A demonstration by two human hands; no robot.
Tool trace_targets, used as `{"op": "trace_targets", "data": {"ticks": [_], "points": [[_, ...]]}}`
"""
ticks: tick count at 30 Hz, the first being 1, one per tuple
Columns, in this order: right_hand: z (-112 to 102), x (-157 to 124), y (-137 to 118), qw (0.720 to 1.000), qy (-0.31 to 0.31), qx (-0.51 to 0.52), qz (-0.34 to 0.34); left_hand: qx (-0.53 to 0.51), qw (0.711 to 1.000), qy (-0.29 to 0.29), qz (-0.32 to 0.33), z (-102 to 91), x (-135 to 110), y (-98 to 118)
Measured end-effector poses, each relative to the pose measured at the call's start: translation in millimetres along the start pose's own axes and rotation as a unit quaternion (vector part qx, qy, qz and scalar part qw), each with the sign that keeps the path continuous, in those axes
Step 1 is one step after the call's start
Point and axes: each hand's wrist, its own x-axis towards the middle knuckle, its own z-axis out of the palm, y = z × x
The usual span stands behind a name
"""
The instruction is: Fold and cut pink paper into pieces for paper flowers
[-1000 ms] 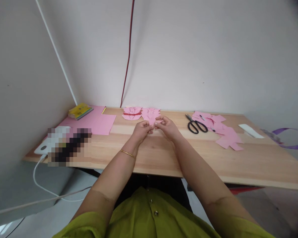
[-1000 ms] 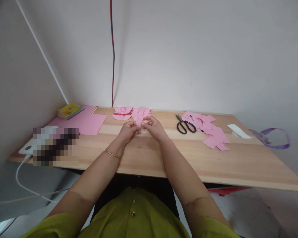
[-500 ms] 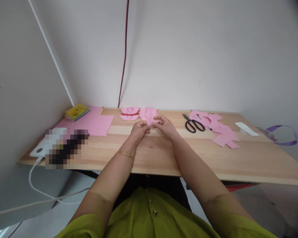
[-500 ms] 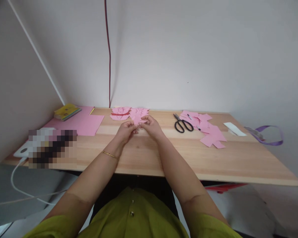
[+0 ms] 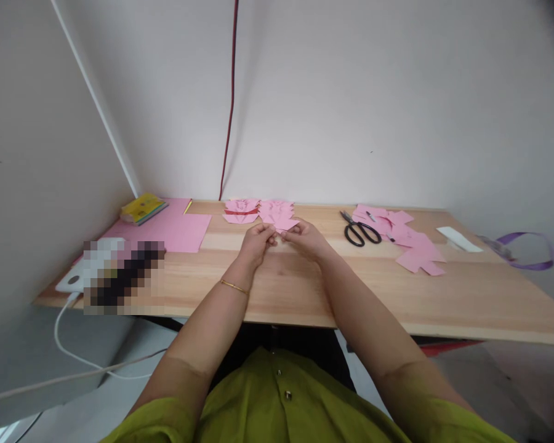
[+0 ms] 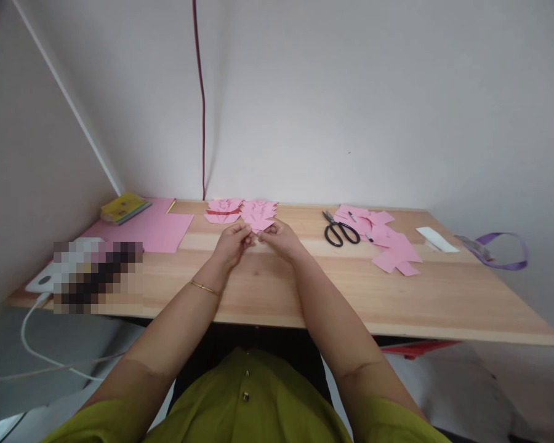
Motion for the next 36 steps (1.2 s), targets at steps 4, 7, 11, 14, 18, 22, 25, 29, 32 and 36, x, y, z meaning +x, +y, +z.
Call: {"op": "trace_targets", "data": {"ticks": [4, 7, 11, 14, 18, 22, 25, 29, 32, 36], "points": [[3.1, -4.2, -6.3, 0.998, 0.021, -0.061, 0.013, 0.061, 0.997, -0.015, 0.034, 0.6, -2.0, 2.6], [2.3, -5.8, -10.2, 0.991, 0.063, -0.119, -0.013, 0.089, 0.994, -0.035, 0.048, 2.2, -4.8, 4.0], [0.0, -4.5, -9.7, 0.989, 0.074, -0.117, -0.044, 0.063, 0.997, -0.044, 0.021, 3.2, -5.9, 4.1], [-0.5, -3.7, -9.0, 0.989, 0.078, -0.115, -0.041, 0.049, 0.998, -0.035, 0.006, 3.2, -5.1, 3.3], [0.0, -4.3, -9.8, 0.989, 0.072, -0.119, -0.042, 0.043, 0.998, -0.039, 0.008, 3.6, -4.8, 3.6], [1.8, -4.8, -9.1, 0.993, 0.046, -0.103, -0.020, 0.060, 0.998, -0.011, 0.023, 4.2, -5.3, 5.1], [4.8, -4.8, -9.6, 0.996, 0.030, -0.084, -0.012, 0.074, 0.996, 0.009, 0.040, 4.9, -5.7, 6.3], [7.8, -5.5, -12.4, 0.995, 0.033, -0.090, -0.009, 0.081, 0.995, 0.029, 0.044, 6.4, -7.3, 8.7], [7.0, -6.0, -12.0, 0.993, 0.046, -0.107, -0.012, 0.070, 0.997, 0.010, 0.029, 7.3, -9.2, 10.5], [4.6, -5.9, -8.2, 0.992, 0.055, -0.110, 0.001, 0.068, 0.997, -0.028, 0.004, 7.8, -11.1, 10.9]]}}
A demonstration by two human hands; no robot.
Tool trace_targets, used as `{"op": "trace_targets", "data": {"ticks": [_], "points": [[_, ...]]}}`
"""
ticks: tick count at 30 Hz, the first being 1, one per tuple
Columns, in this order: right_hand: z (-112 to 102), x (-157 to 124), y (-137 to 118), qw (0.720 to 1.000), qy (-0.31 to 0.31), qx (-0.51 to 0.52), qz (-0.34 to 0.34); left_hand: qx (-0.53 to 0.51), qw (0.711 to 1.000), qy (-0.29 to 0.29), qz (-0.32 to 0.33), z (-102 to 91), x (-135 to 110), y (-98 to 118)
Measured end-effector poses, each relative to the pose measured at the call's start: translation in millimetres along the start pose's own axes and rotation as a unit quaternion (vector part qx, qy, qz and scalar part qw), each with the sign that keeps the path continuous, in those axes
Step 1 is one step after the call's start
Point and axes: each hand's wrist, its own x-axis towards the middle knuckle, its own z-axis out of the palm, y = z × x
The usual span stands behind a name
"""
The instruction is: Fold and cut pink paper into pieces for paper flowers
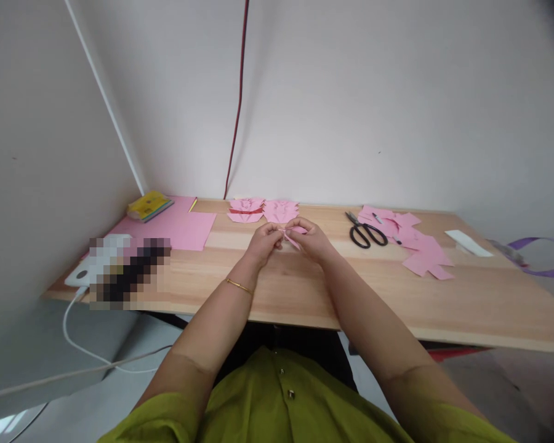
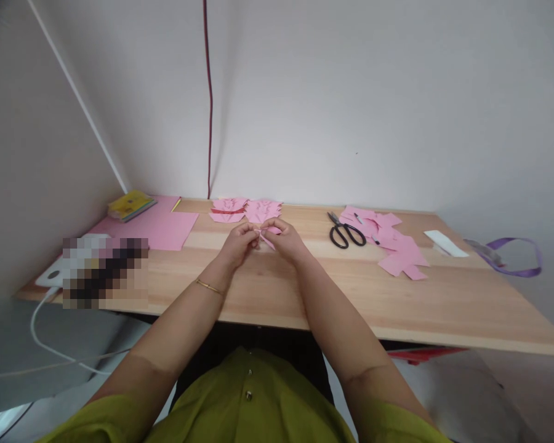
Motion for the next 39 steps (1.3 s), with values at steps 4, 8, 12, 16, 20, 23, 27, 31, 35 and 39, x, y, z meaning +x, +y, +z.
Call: {"op": "trace_targets", "data": {"ticks": [4, 8, 12, 16, 20, 23, 27, 31, 35, 39], "points": [[0.4, 0.0, 0.9, 1.000, -0.008, -0.006, -0.002, 0.007, 1.000, 0.002, 0.004, 0.1, -0.2, -0.5], [1.2, -0.2, 0.2, 1.000, -0.022, 0.001, -0.007, 0.000, 1.000, -0.013, 0.009, 0.1, 0.1, -0.6], [2.2, -0.6, -0.5, 1.000, -0.013, -0.005, 0.002, 0.005, 1.000, -0.002, 0.016, 0.8, 0.3, -0.8], [3.6, -2.0, -3.7, 1.000, -0.009, 0.011, 0.013, 0.002, 1.000, 0.001, 0.023, 1.2, 0.6, -0.8], [4.8, -2.6, -5.3, 0.999, -0.014, 0.042, 0.017, -0.009, 1.000, -0.011, 0.020, 0.2, 1.5, -1.7], [5.1, -1.3, -3.1, 0.999, -0.013, 0.042, 0.024, -0.009, 1.000, -0.008, 0.020, -1.0, 2.5, -2.7], [4.9, 0.9, 0.1, 0.998, -0.007, 0.057, 0.031, -0.012, 1.000, 0.007, 0.025, -2.5, 3.3, -2.7], [2.9, 1.8, 0.3, 0.999, 0.004, 0.030, 0.016, -0.042, 0.999, -0.015, -0.009, -4.0, 3.7, -1.3], [-0.2, 2.8, 1.9, 1.000, -0.010, 0.020, -0.021, -0.062, 0.997, -0.015, -0.043, -5.8, 5.5, -1.1], [-1.8, 3.0, 2.1, 0.999, -0.029, 0.015, -0.041, -0.053, 0.997, -0.018, -0.050, -7.9, 6.7, -3.1]]}}
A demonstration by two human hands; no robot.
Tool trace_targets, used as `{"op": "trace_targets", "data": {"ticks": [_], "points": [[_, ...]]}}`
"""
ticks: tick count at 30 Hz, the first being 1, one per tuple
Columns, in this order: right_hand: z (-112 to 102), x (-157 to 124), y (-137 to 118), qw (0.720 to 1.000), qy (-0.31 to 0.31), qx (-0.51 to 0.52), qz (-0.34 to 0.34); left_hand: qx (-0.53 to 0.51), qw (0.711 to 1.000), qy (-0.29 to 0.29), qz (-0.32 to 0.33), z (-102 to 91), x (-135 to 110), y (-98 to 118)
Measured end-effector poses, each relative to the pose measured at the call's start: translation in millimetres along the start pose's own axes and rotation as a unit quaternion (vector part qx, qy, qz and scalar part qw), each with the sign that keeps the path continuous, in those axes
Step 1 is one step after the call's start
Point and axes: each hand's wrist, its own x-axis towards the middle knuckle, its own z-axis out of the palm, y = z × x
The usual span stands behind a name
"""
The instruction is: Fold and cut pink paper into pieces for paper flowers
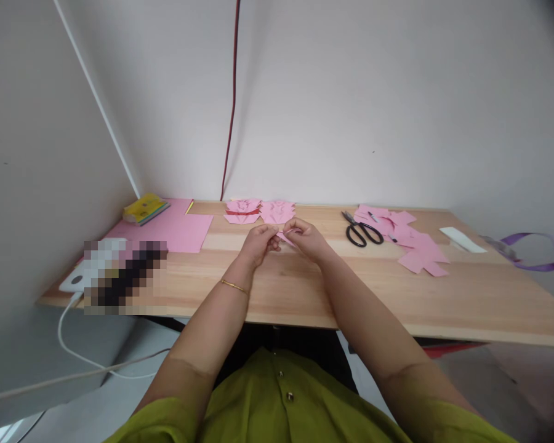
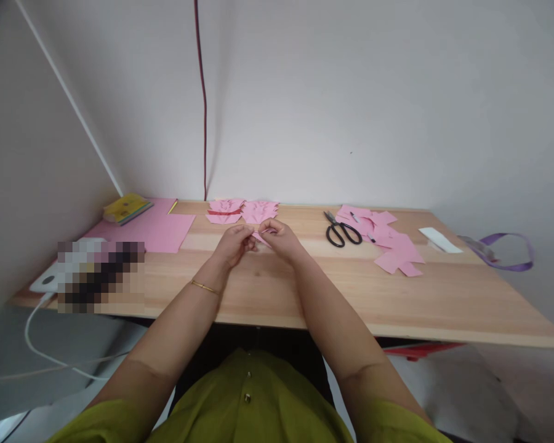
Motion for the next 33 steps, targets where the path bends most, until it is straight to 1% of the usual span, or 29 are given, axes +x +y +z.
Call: {"op": "trace_targets", "data": {"ticks": [5, 8, 10, 15, 19, 22, 24, 26, 28, 30, 33], "points": [[-0.4, -2.0, -6.9, 0.999, 0.019, 0.016, 0.022, 0.009, 0.999, -0.026, 0.016, -1.9, -0.7, 0.1], [-0.8, -2.4, -8.0, 0.999, 0.024, 0.019, 0.036, 0.034, 0.998, -0.038, 0.024, -2.2, -2.0, 2.8], [-1.1, -1.5, -5.4, 0.998, 0.019, 0.032, 0.047, 0.063, 0.997, -0.043, 0.030, -2.5, -2.8, 4.6], [-1.5, 3.3, 8.3, 0.991, 0.022, 0.117, 0.063, 0.127, 0.990, -0.055, 0.039, -4.1, -3.6, 4.5], [-1.0, 5.6, 14.8, 0.989, 0.020, 0.131, 0.071, 0.141, 0.988, -0.052, 0.040, -3.9, -3.2, 1.4], [-0.2, 5.1, 12.0, 0.986, 0.024, 0.145, 0.073, 0.124, 0.990, -0.038, 0.046, -2.1, -2.5, -0.9], [-0.1, 4.0, 7.6, 0.985, 0.016, 0.159, 0.066, 0.099, 0.993, -0.024, 0.057, 0.0, -2.3, -1.6], [-0.5, 2.7, 3.7, 0.987, 0.001, 0.152, 0.051, 0.079, 0.995, -0.011, 0.067, 2.5, -2.6, -1.3], [-1.5, 1.8, 2.0, 0.993, -0.003, 0.118, 0.030, 0.078, 0.994, 0.001, 0.074, 5.0, -3.6, -0.2], [-2.6, 1.6, 3.0, 0.997, 0.009, 0.078, 0.016, 0.090, 0.993, 0.007, 0.077, 6.7, -4.6, 0.8], [-3.4, 1.7, 5.5, 0.999, 0.023, 0.043, 0.017, 0.117, 0.990, 0.008, 0.080, 7.5, -5.3, 1.0]]}}
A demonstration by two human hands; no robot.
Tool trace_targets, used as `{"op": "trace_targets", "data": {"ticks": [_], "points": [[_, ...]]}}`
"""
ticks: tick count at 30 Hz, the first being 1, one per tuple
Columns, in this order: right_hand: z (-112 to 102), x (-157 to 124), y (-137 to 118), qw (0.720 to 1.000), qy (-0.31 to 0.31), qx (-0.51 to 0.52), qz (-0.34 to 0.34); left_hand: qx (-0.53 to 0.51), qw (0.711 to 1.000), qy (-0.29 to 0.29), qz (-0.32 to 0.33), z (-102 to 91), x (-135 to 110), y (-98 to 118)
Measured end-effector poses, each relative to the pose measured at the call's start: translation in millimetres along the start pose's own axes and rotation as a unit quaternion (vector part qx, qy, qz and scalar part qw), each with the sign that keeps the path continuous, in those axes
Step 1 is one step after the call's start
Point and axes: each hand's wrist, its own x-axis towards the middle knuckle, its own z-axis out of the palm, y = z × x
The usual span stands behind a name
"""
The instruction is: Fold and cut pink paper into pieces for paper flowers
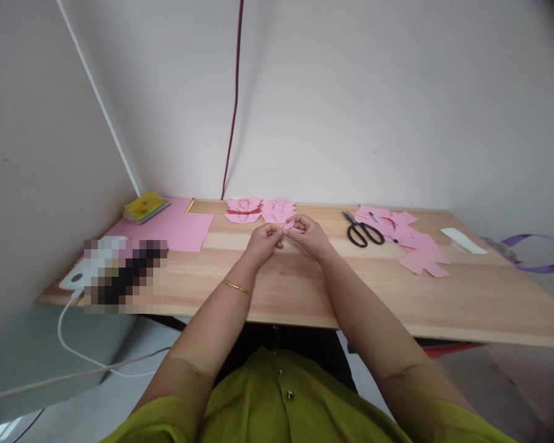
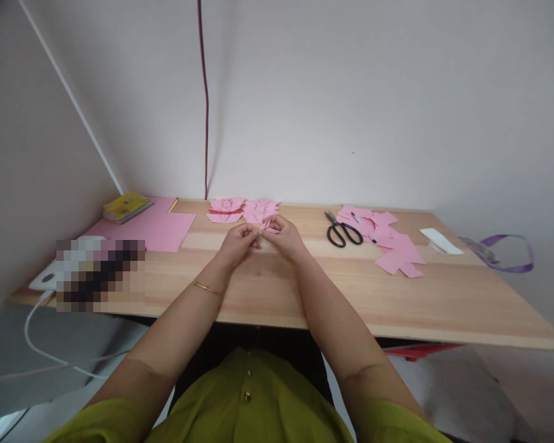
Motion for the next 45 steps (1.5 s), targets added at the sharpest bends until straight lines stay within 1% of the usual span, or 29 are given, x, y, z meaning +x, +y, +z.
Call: {"op": "trace_targets", "data": {"ticks": [6, 11, 15, 22, 29, 34, 38, 42, 45], "points": [[2.4, -1.0, -4.0, 0.999, 0.024, -0.023, 0.005, 0.046, 0.999, -0.016, 0.015, -1.9, 0.5, -1.4], [3.1, -1.3, -5.1, 0.999, 0.014, -0.004, 0.030, 0.056, 0.998, -0.023, 0.009, -3.1, 1.4, -3.5], [3.0, -0.8, -1.6, 0.999, -0.001, 0.018, 0.047, 0.057, 0.998, -0.016, 0.023, -3.4, 2.3, -5.4], [2.7, -0.6, 1.5, 0.998, 0.019, -0.019, 0.056, 0.070, 0.997, -0.019, 0.035, -3.4, 1.5, -5.5], [3.0, 0.1, 2.2, 0.998, 0.026, -0.024, 0.051, 0.082, 0.996, -0.029, 0.013, -3.4, 0.9, -5.1], [1.7, 0.3, 0.8, 0.996, 0.015, -0.081, 0.014, 0.081, 0.996, -0.025, 0.015, -6.0, 3.8, -8.7], [1.2, -0.6, -1.5, 0.992, 0.021, -0.120, 0.018, 0.081, 0.996, -0.023, 0.016, -6.7, 5.0, -11.2], [2.2, -0.2, 0.1, 0.997, 0.007, -0.067, 0.024, 0.073, 0.997, -0.017, 0.011, -5.0, 4.2, -10.8], [2.4, 1.0, 3.1, 0.999, 0.011, -0.041, 0.022, 0.075, 0.997, -0.023, 0.013, -3.4, 2.8, -9.0]]}}
